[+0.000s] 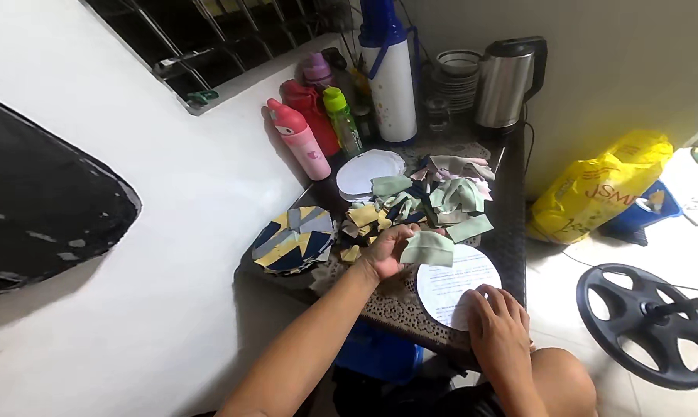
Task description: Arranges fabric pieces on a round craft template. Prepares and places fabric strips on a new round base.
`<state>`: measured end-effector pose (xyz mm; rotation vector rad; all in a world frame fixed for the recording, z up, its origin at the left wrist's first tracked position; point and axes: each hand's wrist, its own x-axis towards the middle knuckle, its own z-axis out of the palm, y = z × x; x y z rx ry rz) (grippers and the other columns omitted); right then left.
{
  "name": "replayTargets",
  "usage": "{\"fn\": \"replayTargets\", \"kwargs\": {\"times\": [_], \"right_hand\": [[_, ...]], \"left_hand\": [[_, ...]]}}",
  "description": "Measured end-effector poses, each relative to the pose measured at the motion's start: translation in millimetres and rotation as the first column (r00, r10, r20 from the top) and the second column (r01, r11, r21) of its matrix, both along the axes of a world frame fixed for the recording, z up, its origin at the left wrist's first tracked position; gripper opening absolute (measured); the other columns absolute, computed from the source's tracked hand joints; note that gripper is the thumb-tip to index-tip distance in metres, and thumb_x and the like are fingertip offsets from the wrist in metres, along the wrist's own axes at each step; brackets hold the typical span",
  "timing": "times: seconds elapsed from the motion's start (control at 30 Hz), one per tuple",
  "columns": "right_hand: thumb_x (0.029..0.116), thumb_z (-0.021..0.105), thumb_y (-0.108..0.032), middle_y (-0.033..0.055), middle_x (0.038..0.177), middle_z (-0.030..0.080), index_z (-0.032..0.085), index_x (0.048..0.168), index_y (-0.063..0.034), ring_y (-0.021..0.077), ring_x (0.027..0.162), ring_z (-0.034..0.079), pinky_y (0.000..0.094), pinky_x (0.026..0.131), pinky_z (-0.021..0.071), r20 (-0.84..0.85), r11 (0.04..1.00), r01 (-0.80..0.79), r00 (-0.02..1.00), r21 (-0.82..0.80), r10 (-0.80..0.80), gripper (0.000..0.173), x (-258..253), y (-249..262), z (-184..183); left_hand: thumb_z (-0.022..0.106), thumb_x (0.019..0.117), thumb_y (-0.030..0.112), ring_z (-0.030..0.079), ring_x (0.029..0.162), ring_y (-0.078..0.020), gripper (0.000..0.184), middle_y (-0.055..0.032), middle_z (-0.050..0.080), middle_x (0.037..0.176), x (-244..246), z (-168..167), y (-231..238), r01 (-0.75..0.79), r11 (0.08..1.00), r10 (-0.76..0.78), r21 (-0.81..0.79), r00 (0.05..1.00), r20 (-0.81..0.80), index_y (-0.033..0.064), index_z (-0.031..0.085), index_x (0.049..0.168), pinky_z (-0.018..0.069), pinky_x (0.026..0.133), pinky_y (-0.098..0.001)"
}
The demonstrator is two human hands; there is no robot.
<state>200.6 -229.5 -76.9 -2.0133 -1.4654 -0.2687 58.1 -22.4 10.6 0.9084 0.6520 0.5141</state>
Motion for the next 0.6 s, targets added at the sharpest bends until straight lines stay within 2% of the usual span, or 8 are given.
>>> {"fn": "replayTargets", "kwargs": {"times": [0.07, 0.1, 0.17, 0.2, 0.27, 0.4, 0.47, 0.6], "right_hand": [[0.0920, 0.056, -0.019, 0.0106, 0.119, 0.072, 0.079, 0.110, -0.0157, 0.0382, 0.116, 0.065, 0.0576, 0.093, 0.0488, -0.001, 1.000, 0.000, 1.000, -0.001, 0.000, 0.029, -0.1, 0.4, 0.0], [0.0920, 0.057, -0.019, 0.0106, 0.120, 0.072, 0.079, 0.110, -0.0156, 0.0384, 0.116, 0.065, 0.0577, 0.094, 0.0487, -0.003, 1.000, -0.001, 1.000, -0.006, 0.001, 0.029, 0.1, 0.7, -0.2], [0.0920, 0.058, -0.018, 0.0115, 0.120, 0.072, 0.079, 0.109, -0.0151, 0.0396, 0.116, 0.065, 0.0595, 0.094, 0.0494, -0.003, 1.000, -0.001, 1.000, -0.007, 0.001, 0.027, 0.2, 1.2, -0.1], [0.0920, 0.058, -0.018, 0.0113, 0.120, 0.072, 0.079, 0.109, -0.0155, 0.0393, 0.116, 0.065, 0.0592, 0.094, 0.0496, 0.001, 1.000, 0.002, 1.000, -0.007, -0.002, 0.027, 0.4, 1.5, -0.2], [0.0919, 0.058, -0.019, 0.0099, 0.120, 0.073, 0.079, 0.109, -0.0168, 0.0379, 0.116, 0.065, 0.0576, 0.093, 0.0499, 0.009, 1.000, 0.014, 1.000, -0.006, -0.014, 0.028, 0.7, 1.4, -1.8], [0.0910, 0.059, -0.019, 0.0097, 0.120, 0.073, 0.079, 0.109, -0.0169, 0.0377, 0.116, 0.065, 0.0572, 0.094, 0.0498, 0.011, 1.000, 0.011, 1.000, -0.012, -0.011, 0.028, 0.8, 0.3, -1.6], [0.0899, 0.060, -0.019, 0.0095, 0.120, 0.072, 0.079, 0.110, -0.0168, 0.0379, 0.117, 0.065, 0.0573, 0.094, 0.0499, 0.008, 1.000, 0.011, 1.000, -0.012, -0.011, 0.027, 0.7, -0.1, -0.9], [0.0907, 0.059, -0.020, 0.0088, 0.119, 0.073, 0.079, 0.109, -0.0174, 0.0369, 0.116, 0.065, 0.0557, 0.094, 0.0504, 0.010, 1.000, 0.015, 1.000, -0.008, -0.015, 0.027, 0.6, -0.1, -1.3]], "left_hand": [[0.042, 0.1036, 0.006, 0.067, 0.091, -0.0149, 0.015, -0.0089, 0.067, 0.104, 6.9, 2.6, 12.6, -0.110, 0.967, 0.169, 0.231, 0.953, -0.252, 0.0029, 0.055, 0.110, 0.0564, 0.081, -0.0317], [0.048, 0.1026, 0.003, 0.065, 0.097, -0.0162, 0.015, -0.0117, 0.067, 0.110, 10.5, 1.8, 20.8, -0.031, 0.884, 0.247, 0.466, 0.878, -0.411, -0.0026, 0.058, 0.112, 0.0538, 0.086, -0.0329], [0.059, 0.0982, 0.007, 0.065, 0.113, -0.0276, 0.021, -0.0176, 0.067, 0.123, 18.8, 1.9, 28.9, 0.316, 0.559, 0.442, 0.767, 0.668, -0.598, -0.0028, 0.066, 0.115, 0.0513, 0.098, -0.0458], [0.058, 0.0986, 0.009, 0.062, 0.120, -0.0335, 0.024, -0.0199, 0.065, 0.128, 25.2, 2.7, 28.0, 0.448, 0.411, 0.486, 0.794, 0.629, -0.607, -0.0021, 0.068, 0.117, 0.0489, 0.103, -0.0513], [0.054, 0.1006, 0.011, 0.062, 0.122, -0.0349, 0.025, -0.0188, 0.068, 0.125, 45.7, 1.6, 21.0, 0.580, 0.244, 0.446, 0.777, 0.644, -0.621, 0.0005, 0.072, 0.115, 0.0473, 0.106, -0.0529], [0.054, 0.1036, 0.019, 0.061, 0.126, -0.0333, 0.030, -0.0182, 0.069, 0.124, 92.8, -6.9, 2.8, 0.707, 0.124, 0.247, 0.696, 0.657, -0.712, 0.0004, 0.071, 0.120, 0.0439, 0.110, -0.0506], [0.056, 0.1033, 0.022, 0.059, 0.126, -0.0357, 0.031, -0.0205, 0.067, 0.125, 112.3, -11.7, -0.3, 0.752, 0.105, 0.223, 0.651, 0.620, -0.752, -0.0012, 0.069, 0.121, 0.0434, 0.109, -0.0516], [0.052, 0.1031, 0.011, 0.062, 0.120, -0.0359, 0.025, -0.0222, 0.067, 0.119, 129.7, -17.0, 2.1, 0.769, 0.054, 0.269, 0.638, 0.604, -0.751, -0.0049, 0.069, 0.113, 0.0470, 0.105, -0.0490]]}}
